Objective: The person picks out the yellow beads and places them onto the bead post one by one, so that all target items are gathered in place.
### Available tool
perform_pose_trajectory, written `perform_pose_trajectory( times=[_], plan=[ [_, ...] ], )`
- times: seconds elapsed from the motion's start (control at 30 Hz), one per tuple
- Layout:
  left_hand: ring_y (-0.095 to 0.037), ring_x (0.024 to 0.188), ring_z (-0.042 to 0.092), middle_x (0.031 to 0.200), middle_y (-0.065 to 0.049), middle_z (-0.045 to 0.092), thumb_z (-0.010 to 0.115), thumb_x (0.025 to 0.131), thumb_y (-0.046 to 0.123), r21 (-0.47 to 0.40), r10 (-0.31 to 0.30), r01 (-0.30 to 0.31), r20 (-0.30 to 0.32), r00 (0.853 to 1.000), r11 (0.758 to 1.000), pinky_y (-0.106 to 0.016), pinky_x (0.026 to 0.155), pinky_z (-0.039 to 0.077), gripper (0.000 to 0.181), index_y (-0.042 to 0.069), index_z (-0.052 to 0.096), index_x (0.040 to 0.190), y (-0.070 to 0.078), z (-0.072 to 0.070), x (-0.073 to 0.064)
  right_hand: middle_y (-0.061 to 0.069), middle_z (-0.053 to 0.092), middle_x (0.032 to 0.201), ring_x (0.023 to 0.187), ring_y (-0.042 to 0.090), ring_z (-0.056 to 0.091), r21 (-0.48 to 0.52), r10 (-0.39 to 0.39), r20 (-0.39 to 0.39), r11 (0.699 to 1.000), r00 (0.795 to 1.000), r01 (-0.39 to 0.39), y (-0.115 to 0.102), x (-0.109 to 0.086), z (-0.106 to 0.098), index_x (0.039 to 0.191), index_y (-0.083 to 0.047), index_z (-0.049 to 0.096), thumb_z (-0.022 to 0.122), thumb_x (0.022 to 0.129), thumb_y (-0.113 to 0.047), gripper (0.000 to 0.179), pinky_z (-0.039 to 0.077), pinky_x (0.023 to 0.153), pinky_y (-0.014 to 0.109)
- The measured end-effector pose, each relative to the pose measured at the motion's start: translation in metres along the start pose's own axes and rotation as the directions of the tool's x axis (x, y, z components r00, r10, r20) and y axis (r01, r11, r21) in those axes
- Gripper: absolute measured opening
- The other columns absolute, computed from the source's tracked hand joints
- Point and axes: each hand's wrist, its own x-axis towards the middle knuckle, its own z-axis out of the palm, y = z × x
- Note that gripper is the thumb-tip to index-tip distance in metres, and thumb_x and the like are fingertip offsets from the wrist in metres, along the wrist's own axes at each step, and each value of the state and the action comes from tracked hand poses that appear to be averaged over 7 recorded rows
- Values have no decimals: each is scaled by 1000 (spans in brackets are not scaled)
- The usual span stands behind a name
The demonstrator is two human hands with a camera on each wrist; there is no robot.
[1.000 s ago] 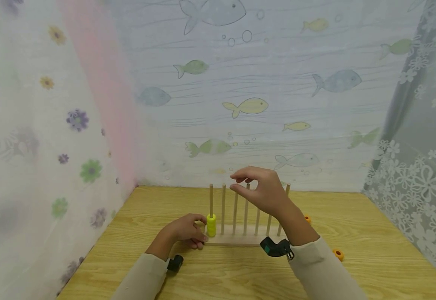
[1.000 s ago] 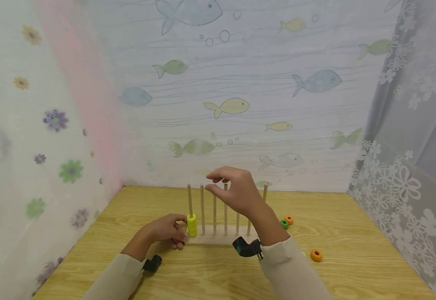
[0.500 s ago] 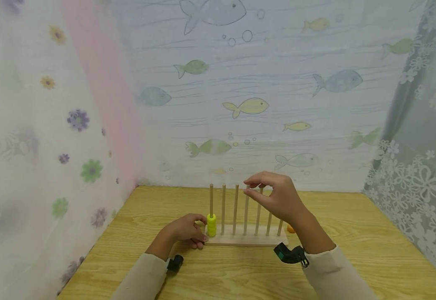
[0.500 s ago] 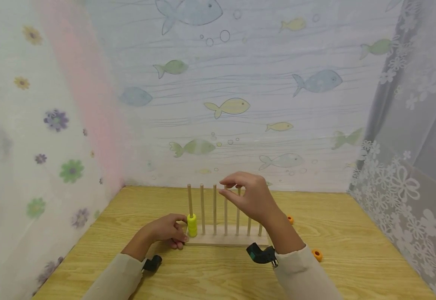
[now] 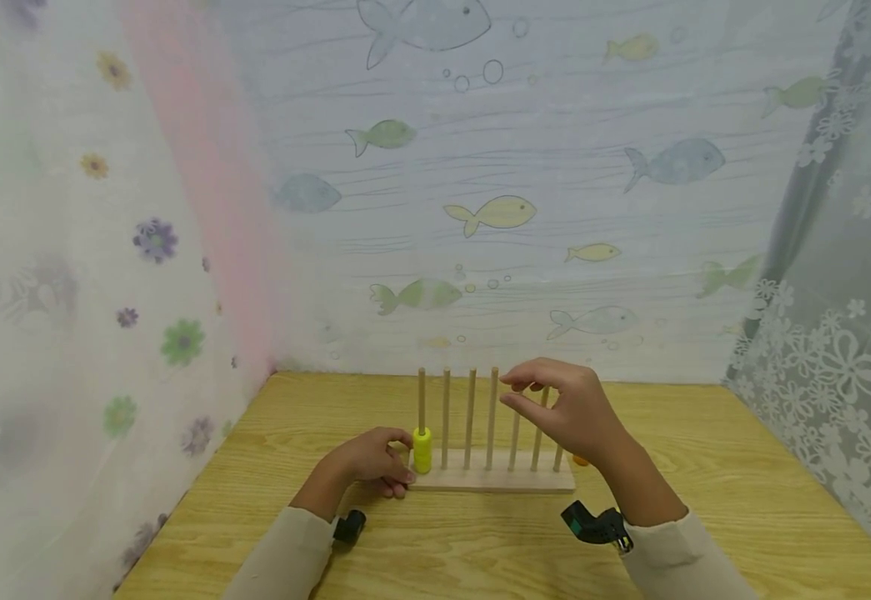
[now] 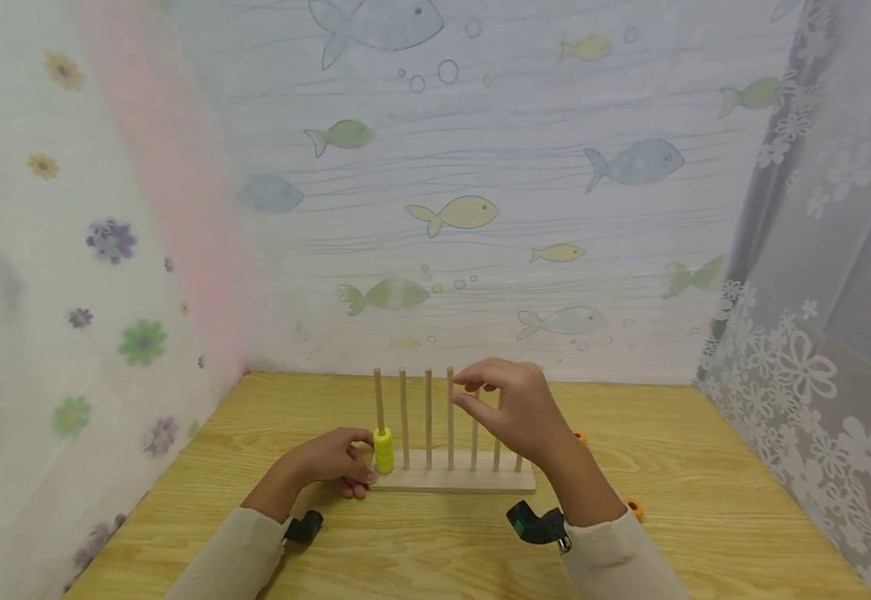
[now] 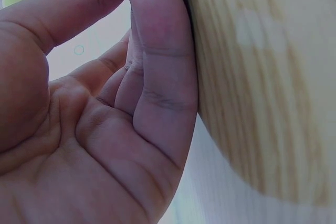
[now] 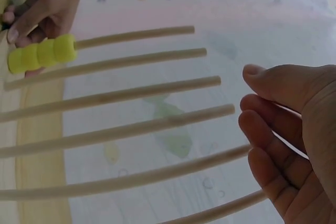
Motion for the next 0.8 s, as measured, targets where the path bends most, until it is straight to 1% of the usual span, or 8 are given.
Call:
perform_pose_trajectory(
  times=[0.07, 0.13, 0.23, 0.37, 0.53, 0.6, 0.67, 0.8],
  plan=[
    [-19, 67, 73, 86, -14, 75, 81, 90, 11, 0, -1, 1, 0, 1000, 1000, -35, 64, 63, 50, 8, 56, 134, 0, 0, 0, -9, 77, 105, 88, 10, 70, 4, -5, -1, 1000, 1000, 5, 0, -3, -1, 110, -23, 79, 87, 85, -15, 27, 57, 69, 28],
    [-19, 67, 73, 86, -14, 75, 81, 90, 11, 0, -1, 1, 0, 1000, 1000, -35, 63, 62, 50, 8, 56, 134, 0, 0, 0, -8, 77, 104, 87, 12, 70, 4, -13, -6, 1000, 1000, 13, 0, -6, -2, 110, -22, 79, 87, 85, -14, 28, 56, 68, 28],
    [-18, 67, 73, 85, -14, 75, 81, 91, 11, 1, 3, -3, 1, 1000, 1000, -35, 63, 62, 51, 8, 56, 134, -1, -1, 0, -7, 77, 104, 85, 12, 70, -4, -14, -10, 1000, 1000, 14, 2, -11, -3, 110, -22, 79, 87, 85, -13, 28, 55, 68, 23],
    [-18, 66, 72, 85, -13, 75, 81, 91, 11, 2, 10, -10, -1, 1000, 1000, -34, 63, 62, 51, 7, 56, 135, -2, -1, 0, -7, 77, 101, 86, 6, 69, -12, 10, -4, 1000, 1000, -10, 7, -19, -5, 109, -24, 79, 87, 86, -14, 27, 52, 70, 16],
    [-18, 66, 72, 85, -14, 75, 81, 91, 12, 2, 12, -12, 1, 1000, 1000, -34, 62, 62, 51, 7, 55, 134, -3, -2, 2, -9, 77, 97, 83, 3, 69, -13, 28, -17, 1000, 999, -28, 14, -29, -9, 107, -21, 80, 87, 84, -11, 26, 53, 66, 20],
    [-18, 66, 72, 85, -14, 75, 81, 91, 12, 5, 10, -10, 1, 1000, 1000, -34, 63, 62, 51, 8, 55, 134, -4, -2, 2, -10, 77, 97, 82, 2, 68, -7, 40, -13, 999, 999, -41, 16, -32, -11, 106, -22, 79, 87, 84, -10, 26, 54, 66, 22],
    [-18, 67, 72, 85, -14, 75, 81, 91, 13, 9, 10, -10, 0, 1000, 1000, -34, 63, 62, 50, 8, 56, 134, -5, -2, 3, -11, 77, 97, 82, 1, 67, -6, 60, -6, 998, 998, -60, 19, -35, -12, 107, -25, 79, 87, 85, -10, 28, 54, 66, 21],
    [-19, 67, 73, 85, -14, 76, 81, 91, 12, 8, 12, -12, 0, 1000, 1000, -34, 63, 62, 50, 8, 56, 133, -6, -3, 3, -14, 76, 96, 83, -1, 66, 9, 125, 15, 992, 992, -125, 23, -41, -16, 106, -28, 78, 87, 86, -13, 27, 55, 70, 19]
  ],
)
